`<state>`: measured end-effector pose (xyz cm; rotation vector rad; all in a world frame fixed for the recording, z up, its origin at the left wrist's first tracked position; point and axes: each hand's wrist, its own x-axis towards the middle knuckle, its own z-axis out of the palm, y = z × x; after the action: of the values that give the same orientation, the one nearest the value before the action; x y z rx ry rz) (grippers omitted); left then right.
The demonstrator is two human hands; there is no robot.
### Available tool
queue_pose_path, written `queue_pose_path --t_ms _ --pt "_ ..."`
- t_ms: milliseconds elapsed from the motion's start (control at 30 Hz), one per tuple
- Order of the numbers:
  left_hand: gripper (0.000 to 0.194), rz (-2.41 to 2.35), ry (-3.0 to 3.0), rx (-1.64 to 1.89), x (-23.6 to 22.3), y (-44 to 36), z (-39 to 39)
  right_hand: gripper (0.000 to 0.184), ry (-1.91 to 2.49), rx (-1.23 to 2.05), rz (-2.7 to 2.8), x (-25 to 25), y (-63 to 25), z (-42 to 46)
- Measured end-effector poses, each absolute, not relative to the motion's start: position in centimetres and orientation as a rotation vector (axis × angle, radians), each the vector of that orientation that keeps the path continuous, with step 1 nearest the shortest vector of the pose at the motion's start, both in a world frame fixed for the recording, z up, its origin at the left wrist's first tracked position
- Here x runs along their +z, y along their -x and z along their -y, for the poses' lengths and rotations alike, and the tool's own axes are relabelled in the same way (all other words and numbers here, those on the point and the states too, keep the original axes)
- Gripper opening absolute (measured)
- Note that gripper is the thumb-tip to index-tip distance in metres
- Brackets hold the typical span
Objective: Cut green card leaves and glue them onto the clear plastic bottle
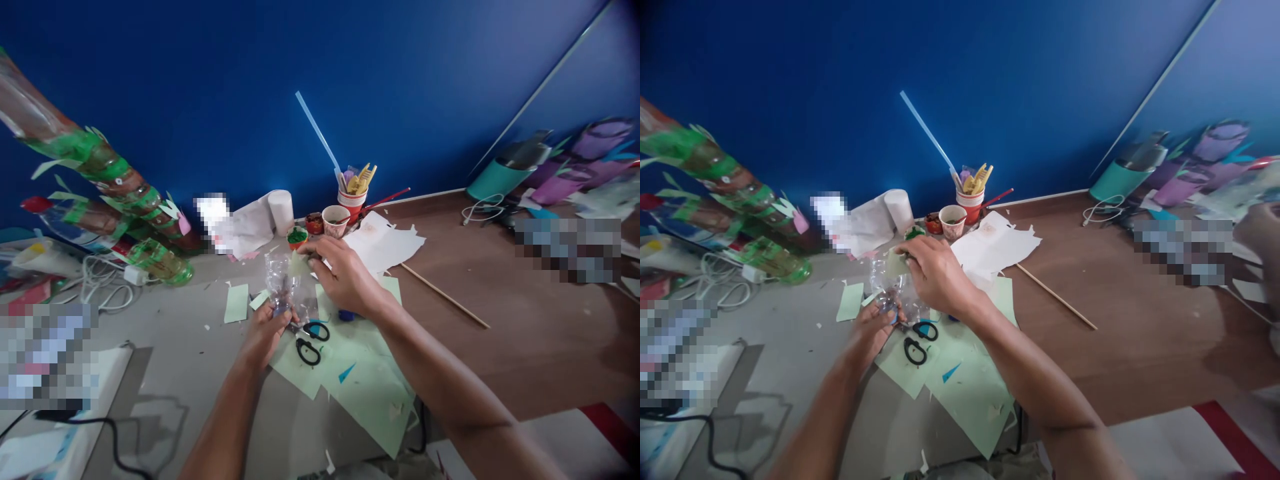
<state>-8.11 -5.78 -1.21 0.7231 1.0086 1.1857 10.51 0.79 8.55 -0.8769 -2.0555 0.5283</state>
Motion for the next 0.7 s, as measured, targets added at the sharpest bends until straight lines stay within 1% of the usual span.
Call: queue_pose_path --t_ms 300,700 --pt "0.029 -1.014 -0.808 1.129 -1.28 7.89 5.81 0.024 0.948 0.437 2.027 8.26 -10.06 -0.62" --pt "0.028 -1.057 -0.816 1.118 -0.91 7.48 5.97 0.023 0.971 0.423 1.970 7.80 -9.91 -0.69"
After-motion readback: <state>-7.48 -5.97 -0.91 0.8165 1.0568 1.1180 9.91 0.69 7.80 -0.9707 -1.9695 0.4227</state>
